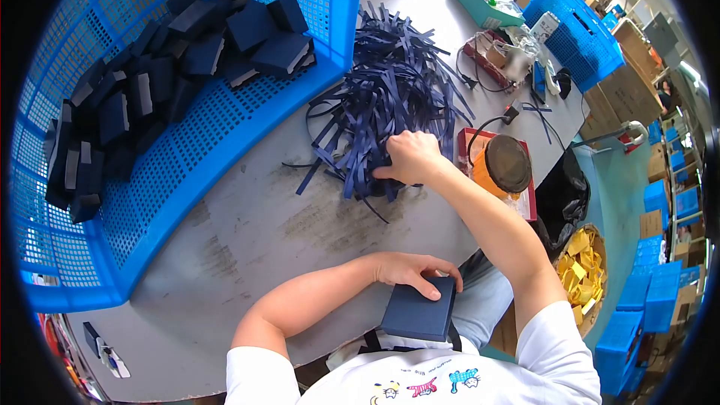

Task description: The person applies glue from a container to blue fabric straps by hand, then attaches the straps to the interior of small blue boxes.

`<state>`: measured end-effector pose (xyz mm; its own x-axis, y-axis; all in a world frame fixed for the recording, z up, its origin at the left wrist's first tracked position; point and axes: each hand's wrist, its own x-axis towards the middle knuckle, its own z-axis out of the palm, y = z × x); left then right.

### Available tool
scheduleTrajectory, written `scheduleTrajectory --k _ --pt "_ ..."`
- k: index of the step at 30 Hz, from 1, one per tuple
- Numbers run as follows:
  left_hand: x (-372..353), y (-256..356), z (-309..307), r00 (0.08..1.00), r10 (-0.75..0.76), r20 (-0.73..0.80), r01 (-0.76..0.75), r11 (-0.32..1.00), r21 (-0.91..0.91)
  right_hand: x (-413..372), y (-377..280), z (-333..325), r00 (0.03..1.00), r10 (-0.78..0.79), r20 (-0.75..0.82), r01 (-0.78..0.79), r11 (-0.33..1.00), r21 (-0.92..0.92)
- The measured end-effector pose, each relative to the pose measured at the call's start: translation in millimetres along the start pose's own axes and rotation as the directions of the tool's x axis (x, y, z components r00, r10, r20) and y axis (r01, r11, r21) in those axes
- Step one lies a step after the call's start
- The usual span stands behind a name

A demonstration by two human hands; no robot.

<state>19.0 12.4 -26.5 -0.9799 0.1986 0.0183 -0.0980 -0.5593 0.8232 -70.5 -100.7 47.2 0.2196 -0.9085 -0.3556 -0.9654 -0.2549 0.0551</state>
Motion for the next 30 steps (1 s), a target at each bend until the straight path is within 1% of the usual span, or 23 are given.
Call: scheduleTrajectory --k 1,3,4,5,6,7,8,11,13,14,15,17,18,20,21,23,24,25,26,27,28,29,30 --pt "0 -1 -1 1.000 0.008 -0.005 -0.008 1.000 0.006 1 4 5 0.998 -0.042 -0.039 0.045 0.996 0.080" --pt "0 -1 0 1.000 0.017 -0.010 -0.017 1.000 0.009 3 18 1 0.988 0.001 -0.155 0.061 0.915 0.399" --pt "0 1 2 1.000 0.003 -0.011 -0.003 1.000 0.000 3 22 -7 0.948 -0.008 -0.319 0.177 0.844 0.506" --pt "0 3 3 1.000 -0.012 -0.011 0.012 1.000 -0.007 2 28 -16 0.912 0.019 -0.411 0.246 0.775 0.583" --pt "0 2 2 1.000 -0.013 -0.007 0.013 1.000 -0.004 -1 30 -29 0.894 0.066 -0.444 0.270 0.710 0.650" --pt "0 1 1 1.000 -0.024 -0.009 0.024 1.000 0.000 -5 31 -43 0.902 0.105 -0.419 0.272 0.616 0.739" --pt "0 0 0 0.999 -0.034 -0.012 0.034 0.999 0.003 -13 32 -55 0.903 0.158 -0.400 0.281 0.486 0.827" --pt "1 -2 0 1.000 -0.024 -0.017 0.024 1.000 -0.004 -36 29 -87 0.883 0.190 -0.430 0.362 0.311 0.879" --pt "1 -2 0 1.000 -0.025 -0.017 0.025 1.000 -0.003 -41 35 -95 0.870 0.129 -0.476 0.451 0.181 0.874" --pt "1 -2 0 1.000 -0.024 -0.017 0.024 1.000 -0.002 -40 33 -94 0.856 0.182 -0.484 0.477 0.082 0.875" --pt "1 -3 0 1.000 -0.025 -0.017 0.025 1.000 -0.001 -40 33 -92 0.856 0.182 -0.484 0.478 0.081 0.875" --pt "1 -4 -1 1.000 -0.016 -0.013 0.016 1.000 0.005 -41 34 -89 0.907 0.071 -0.415 0.420 -0.091 0.903" --pt "1 -3 1 1.000 -0.017 -0.013 0.017 1.000 0.009 -43 34 -88 0.905 0.072 -0.419 0.424 -0.089 0.901" --pt "-1 -1 6 0.979 0.165 -0.120 -0.165 0.986 0.016 -46 34 -87 0.916 0.091 -0.390 0.399 -0.130 0.908" --pt "-4 4 4 0.977 0.166 -0.132 -0.166 0.986 0.016 -48 34 -87 0.922 0.099 -0.376 0.387 -0.151 0.910" --pt "-18 27 7 0.974 0.161 -0.162 -0.168 0.985 -0.033 -50 36 -89 0.917 0.100 -0.386 0.397 -0.132 0.908" --pt "-26 43 14 0.938 0.275 -0.213 -0.280 0.960 0.004 -51 39 -89 0.917 0.097 -0.388 0.398 -0.127 0.909" --pt "-31 52 12 0.869 0.422 -0.259 -0.392 0.906 0.161 -53 39 -90 0.916 0.103 -0.388 0.399 -0.120 0.909" --pt "-37 61 12 0.779 0.563 -0.276 -0.479 0.818 0.317 -54 41 -90 0.914 0.097 -0.393 0.403 -0.122 0.907" --pt "-50 76 18 0.682 0.649 -0.336 -0.476 0.743 0.470 -56 41 -91 0.912 0.093 -0.400 0.409 -0.125 0.904" --pt "-59 81 16 0.563 0.747 -0.354 -0.465 0.640 0.612 -60 41 -93 0.910 0.101 -0.401 0.410 -0.093 0.907" --pt "-66 83 12 0.423 0.831 -0.361 -0.462 0.540 0.703 -62 41 -93 0.910 0.103 -0.401 0.410 -0.087 0.908" --pt "-70 86 14 0.331 0.847 -0.417 -0.498 0.532 0.685 -61 42 -92 0.911 0.103 -0.400 0.409 -0.080 0.909"
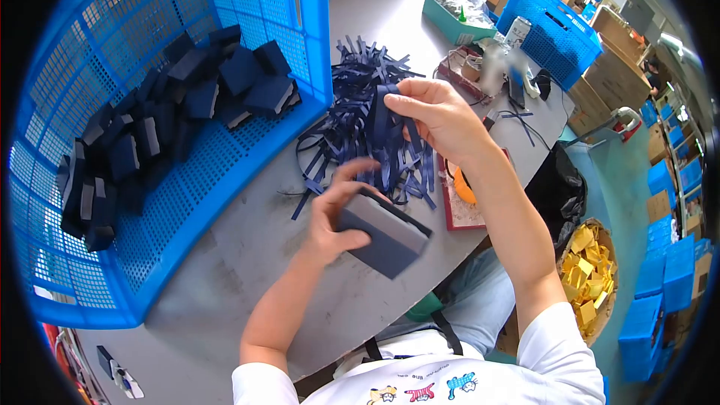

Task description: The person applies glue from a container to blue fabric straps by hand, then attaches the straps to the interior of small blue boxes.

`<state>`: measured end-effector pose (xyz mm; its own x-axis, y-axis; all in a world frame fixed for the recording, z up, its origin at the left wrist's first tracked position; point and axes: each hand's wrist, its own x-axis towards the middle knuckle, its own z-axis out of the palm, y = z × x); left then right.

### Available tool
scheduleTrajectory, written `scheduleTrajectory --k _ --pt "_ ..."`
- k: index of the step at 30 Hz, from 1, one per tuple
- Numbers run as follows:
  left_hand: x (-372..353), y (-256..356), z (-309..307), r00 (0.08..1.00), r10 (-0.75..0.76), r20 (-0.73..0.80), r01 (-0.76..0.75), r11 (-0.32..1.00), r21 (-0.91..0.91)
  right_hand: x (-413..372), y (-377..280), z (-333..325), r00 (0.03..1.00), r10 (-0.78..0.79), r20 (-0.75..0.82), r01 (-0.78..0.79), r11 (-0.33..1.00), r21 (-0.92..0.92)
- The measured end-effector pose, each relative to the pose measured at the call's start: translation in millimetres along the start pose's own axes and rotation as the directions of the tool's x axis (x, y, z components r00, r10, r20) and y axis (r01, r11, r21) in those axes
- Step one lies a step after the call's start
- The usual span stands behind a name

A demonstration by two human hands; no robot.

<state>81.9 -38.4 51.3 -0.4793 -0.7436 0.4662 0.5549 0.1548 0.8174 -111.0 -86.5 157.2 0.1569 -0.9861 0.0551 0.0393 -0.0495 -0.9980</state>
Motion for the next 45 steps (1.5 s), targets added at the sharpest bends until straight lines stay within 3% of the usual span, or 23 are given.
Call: scheduleTrajectory --k 1,4,5,10,11,13,16,19,20,24,26,27,31,34,36,37,38,39,41,42,43,45 --pt "0 5 -1 0.994 0.012 -0.110 -0.016 0.999 -0.038 2 2 -1 1.000 0.004 0.012 -0.004 0.998 0.070" --pt "2 0 -3 0.995 -0.078 -0.067 0.076 0.996 -0.039 0 -2 2 0.991 0.041 0.126 -0.052 0.995 0.080" --pt "0 -8 -11 0.986 -0.167 0.027 0.165 0.985 0.050 0 -1 3 0.991 0.036 0.131 -0.047 0.996 0.081" --pt "-17 -22 -10 0.937 -0.345 -0.050 0.349 0.923 0.165 9 3 0 0.998 0.042 -0.037 -0.023 0.908 0.417" --pt "-21 -25 -14 0.926 -0.375 -0.048 0.377 0.911 0.169 14 9 -5 0.999 0.031 -0.040 -0.013 0.922 0.387" --pt "-29 -18 -21 0.916 -0.398 -0.049 0.397 0.882 0.255 20 21 -11 0.996 0.016 -0.092 -0.029 0.990 -0.141" --pt "-44 8 -35 0.880 -0.457 -0.129 0.474 0.826 0.306 20 45 -18 0.998 0.044 0.034 -0.010 0.738 -0.674" --pt "-62 35 -49 0.861 -0.444 -0.248 0.505 0.808 0.304 4 42 -15 0.996 0.074 -0.045 -0.082 0.658 -0.749" --pt "-67 44 -51 0.861 -0.426 -0.276 0.500 0.808 0.312 5 48 -17 0.998 -0.020 -0.055 -0.031 0.621 -0.783" --pt "-85 60 -59 0.877 -0.417 -0.238 0.474 0.831 0.292 -5 40 -9 0.993 -0.118 0.002 0.086 0.707 -0.702" --pt "-88 61 -55 0.888 -0.408 -0.212 0.456 0.838 0.300 -7 39 -7 0.980 -0.199 0.010 0.182 0.875 -0.449" --pt "-91 60 -55 0.877 -0.440 -0.192 0.476 0.847 0.235 -17 27 0 0.987 -0.160 -0.031 0.136 0.913 -0.384" --pt "-92 58 -38 0.860 -0.494 -0.128 0.510 0.844 0.166 -55 10 10 0.976 -0.214 -0.036 0.200 0.953 -0.229" --pt "-89 50 -27 0.865 -0.501 -0.021 0.498 0.854 0.150 -94 10 1 0.959 -0.174 0.222 0.188 0.981 -0.044" --pt "-83 46 -17 0.863 -0.497 0.089 0.490 0.867 0.090 -126 19 1 0.953 -0.084 0.293 0.025 0.980 0.197" --pt "-79 43 -12 0.854 -0.501 0.139 0.497 0.865 0.063 -137 16 -4 0.928 -0.126 0.350 0.156 0.986 -0.059" --pt "-75 40 -7 0.851 -0.503 0.149 0.500 0.864 0.060 -151 20 -9 0.937 -0.096 0.335 0.137 0.986 -0.099" --pt "-71 37 0 0.840 -0.514 0.175 0.513 0.857 0.057 -165 28 -14 0.957 -0.025 0.289 0.035 0.999 -0.027" --pt "-65 24 8 0.824 -0.515 0.237 0.509 0.856 0.090 -186 42 -22 0.999 -0.003 0.054 0.005 0.999 -0.041" --pt "-55 21 21 0.820 -0.511 0.256 0.509 0.857 0.079 -193 43 -26 0.998 -0.024 -0.050 0.017 0.991 -0.134" --pt "-44 13 38 0.810 -0.514 0.283 0.520 0.852 0.060 -205 53 -37 0.989 0.009 -0.149 -0.024 0.995 -0.096" --pt "-31 2 55 0.765 -0.514 0.389 0.537 0.842 0.055 -217 60 -39 0.983 0.099 -0.152 -0.092 0.994 0.055"
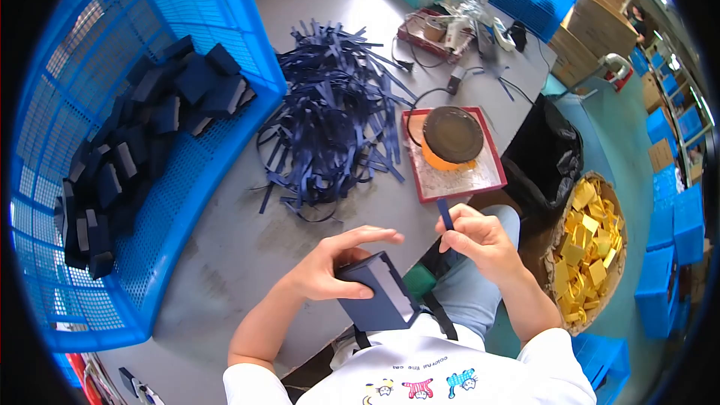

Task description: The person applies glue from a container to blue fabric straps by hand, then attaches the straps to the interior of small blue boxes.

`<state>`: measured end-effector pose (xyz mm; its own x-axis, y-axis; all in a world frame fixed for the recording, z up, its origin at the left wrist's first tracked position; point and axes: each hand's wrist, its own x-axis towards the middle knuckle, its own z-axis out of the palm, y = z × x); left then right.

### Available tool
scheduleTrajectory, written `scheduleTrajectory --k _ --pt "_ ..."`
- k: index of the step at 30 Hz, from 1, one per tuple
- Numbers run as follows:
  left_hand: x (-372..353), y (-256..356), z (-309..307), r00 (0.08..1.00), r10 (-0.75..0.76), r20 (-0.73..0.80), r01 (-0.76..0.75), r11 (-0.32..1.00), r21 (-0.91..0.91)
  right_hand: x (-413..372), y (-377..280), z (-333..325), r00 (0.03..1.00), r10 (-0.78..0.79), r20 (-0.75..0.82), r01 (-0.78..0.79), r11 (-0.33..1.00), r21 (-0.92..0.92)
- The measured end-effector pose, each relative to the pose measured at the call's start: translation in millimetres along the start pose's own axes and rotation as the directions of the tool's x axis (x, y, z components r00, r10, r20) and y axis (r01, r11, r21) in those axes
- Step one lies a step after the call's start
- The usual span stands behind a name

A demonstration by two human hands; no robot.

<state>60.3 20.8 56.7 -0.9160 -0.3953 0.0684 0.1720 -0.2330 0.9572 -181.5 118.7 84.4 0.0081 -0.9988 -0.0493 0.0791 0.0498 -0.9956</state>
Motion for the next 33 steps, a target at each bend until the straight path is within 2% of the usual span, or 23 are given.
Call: scheduleTrajectory --k 3,6,7,10,11,14,16,17,19,21,25,33 --pt "28 -8 13 0.994 0.020 0.109 -0.020 1.000 0.004 -11 9 -9 0.999 0.042 0.007 -0.042 0.999 -0.006" --pt "51 -15 23 0.983 0.031 0.183 -0.024 0.999 -0.044 -19 15 -16 0.985 0.171 0.032 -0.173 0.982 0.082" --pt "57 -19 24 0.980 0.025 0.196 -0.016 0.999 -0.047 -21 16 -20 0.982 0.184 0.050 -0.186 0.981 0.051" --pt "71 -31 25 0.977 -0.003 0.212 0.017 0.998 -0.066 -20 23 -26 0.987 0.163 0.017 -0.164 0.979 0.118" --pt "74 -35 25 0.975 -0.009 0.220 0.025 0.997 -0.071 -19 24 -24 0.988 0.152 -0.029 -0.142 0.964 0.226" --pt "82 -46 25 0.974 -0.023 0.224 0.039 0.997 -0.068 -11 28 -28 0.970 0.237 -0.059 -0.217 0.948 0.233" --pt "88 -50 25 0.979 0.012 0.203 -0.004 0.999 -0.039 -8 39 -35 0.949 0.297 -0.109 -0.273 0.943 0.190" --pt "90 -51 23 0.984 -0.028 0.177 0.039 0.997 -0.061 -6 40 -40 0.935 0.329 -0.135 -0.302 0.935 0.186" --pt "94 -60 18 0.985 -0.123 0.124 0.144 0.974 -0.175 2 40 -48 0.906 0.305 -0.294 -0.235 0.939 0.249" --pt "94 -75 12 0.981 -0.159 0.114 0.175 0.974 -0.146 11 42 -66 0.891 0.197 -0.410 -0.117 0.970 0.213" --pt "88 -82 13 0.954 -0.263 0.145 0.272 0.961 -0.050 34 30 -93 0.809 0.156 -0.566 -0.150 0.987 0.057" --pt "87 -86 7 0.955 -0.225 0.194 0.232 0.972 -0.015 70 33 -104 0.788 0.168 -0.592 -0.157 0.985 0.070"
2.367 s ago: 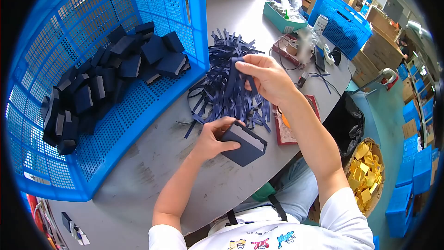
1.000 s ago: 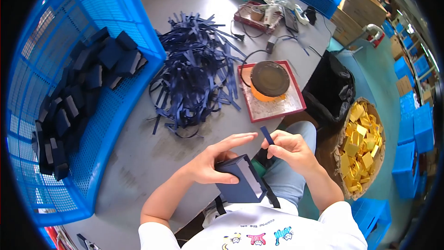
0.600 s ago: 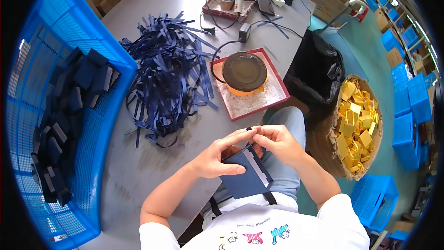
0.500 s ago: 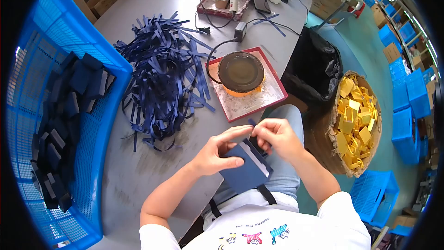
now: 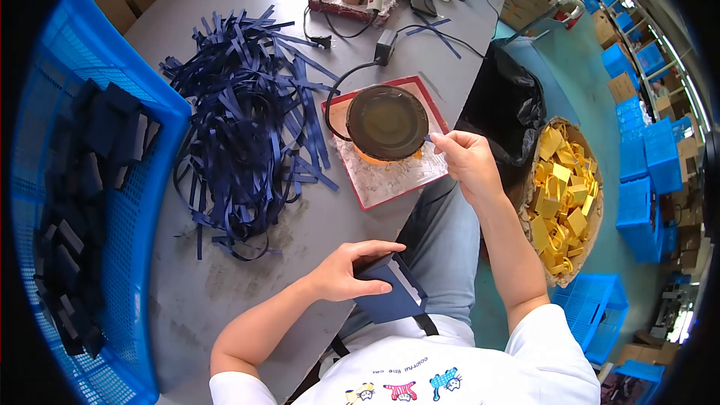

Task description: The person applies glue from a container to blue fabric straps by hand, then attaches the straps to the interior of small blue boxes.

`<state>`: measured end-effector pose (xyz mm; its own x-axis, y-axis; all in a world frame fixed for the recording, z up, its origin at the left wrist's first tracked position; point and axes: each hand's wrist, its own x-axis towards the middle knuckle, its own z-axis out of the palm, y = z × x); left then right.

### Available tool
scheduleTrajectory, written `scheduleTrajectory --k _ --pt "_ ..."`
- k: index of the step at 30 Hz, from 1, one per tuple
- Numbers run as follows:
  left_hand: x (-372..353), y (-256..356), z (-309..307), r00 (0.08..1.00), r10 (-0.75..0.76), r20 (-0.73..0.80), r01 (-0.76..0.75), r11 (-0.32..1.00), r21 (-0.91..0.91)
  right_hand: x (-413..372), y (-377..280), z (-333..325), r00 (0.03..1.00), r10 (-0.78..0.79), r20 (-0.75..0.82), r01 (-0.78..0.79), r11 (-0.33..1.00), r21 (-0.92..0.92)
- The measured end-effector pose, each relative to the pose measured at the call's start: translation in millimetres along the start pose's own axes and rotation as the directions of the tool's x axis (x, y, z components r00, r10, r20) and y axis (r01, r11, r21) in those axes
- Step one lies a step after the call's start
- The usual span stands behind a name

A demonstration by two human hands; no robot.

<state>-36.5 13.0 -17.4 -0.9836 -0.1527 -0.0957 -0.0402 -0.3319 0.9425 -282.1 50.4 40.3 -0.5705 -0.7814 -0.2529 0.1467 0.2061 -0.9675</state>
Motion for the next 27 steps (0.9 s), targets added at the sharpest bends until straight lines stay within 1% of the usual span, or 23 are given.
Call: scheduleTrajectory --k 2,4,8,11,15,18,20,21,23,25,26,27 --pt "0 -1 -1 1.000 0.013 0.021 -0.013 1.000 0.019 3 1 1 1.000 0.004 -0.009 -0.004 1.000 0.019" --pt "1 -1 -2 1.000 0.015 0.020 -0.016 1.000 0.019 5 3 -3 1.000 0.029 0.006 -0.029 1.000 0.006" --pt "1 0 -2 0.999 0.027 0.025 -0.028 0.999 0.019 9 8 -3 0.999 0.032 0.015 -0.032 0.999 -0.014" --pt "1 -1 -3 0.999 0.023 0.027 -0.024 1.000 0.017 8 8 5 1.000 -0.011 0.009 0.011 1.000 0.014" --pt "1 -1 -3 1.000 0.005 0.030 -0.005 1.000 0.009 10 13 5 1.000 -0.010 0.004 0.010 1.000 -0.030" --pt "1 -1 -3 0.999 0.029 0.039 -0.030 0.999 0.030 8 12 4 1.000 -0.009 -0.010 0.009 0.999 -0.051" --pt "0 4 0 0.998 -0.030 -0.047 0.029 0.999 -0.025 4 11 1 1.000 -0.012 -0.020 0.011 0.999 -0.047" --pt "0 4 0 0.999 -0.027 -0.046 0.026 0.999 -0.021 2 12 -2 0.999 0.005 -0.035 -0.007 0.999 -0.046" --pt "0 1 -3 0.994 -0.068 -0.084 0.054 0.986 -0.160 -4 10 -10 0.999 0.019 -0.048 -0.021 0.999 -0.047" --pt "0 3 -7 0.990 -0.064 -0.129 0.043 0.987 -0.155 -13 5 -17 0.994 0.058 0.095 -0.065 0.995 0.077" --pt "-1 4 -8 0.987 -0.061 -0.148 0.038 0.987 -0.159 -17 2 -18 0.994 0.056 0.093 -0.064 0.995 0.077" --pt "-1 11 -9 0.982 -0.067 -0.178 0.046 0.992 -0.119 -22 -1 -19 0.987 0.066 0.147 -0.081 0.993 0.092"
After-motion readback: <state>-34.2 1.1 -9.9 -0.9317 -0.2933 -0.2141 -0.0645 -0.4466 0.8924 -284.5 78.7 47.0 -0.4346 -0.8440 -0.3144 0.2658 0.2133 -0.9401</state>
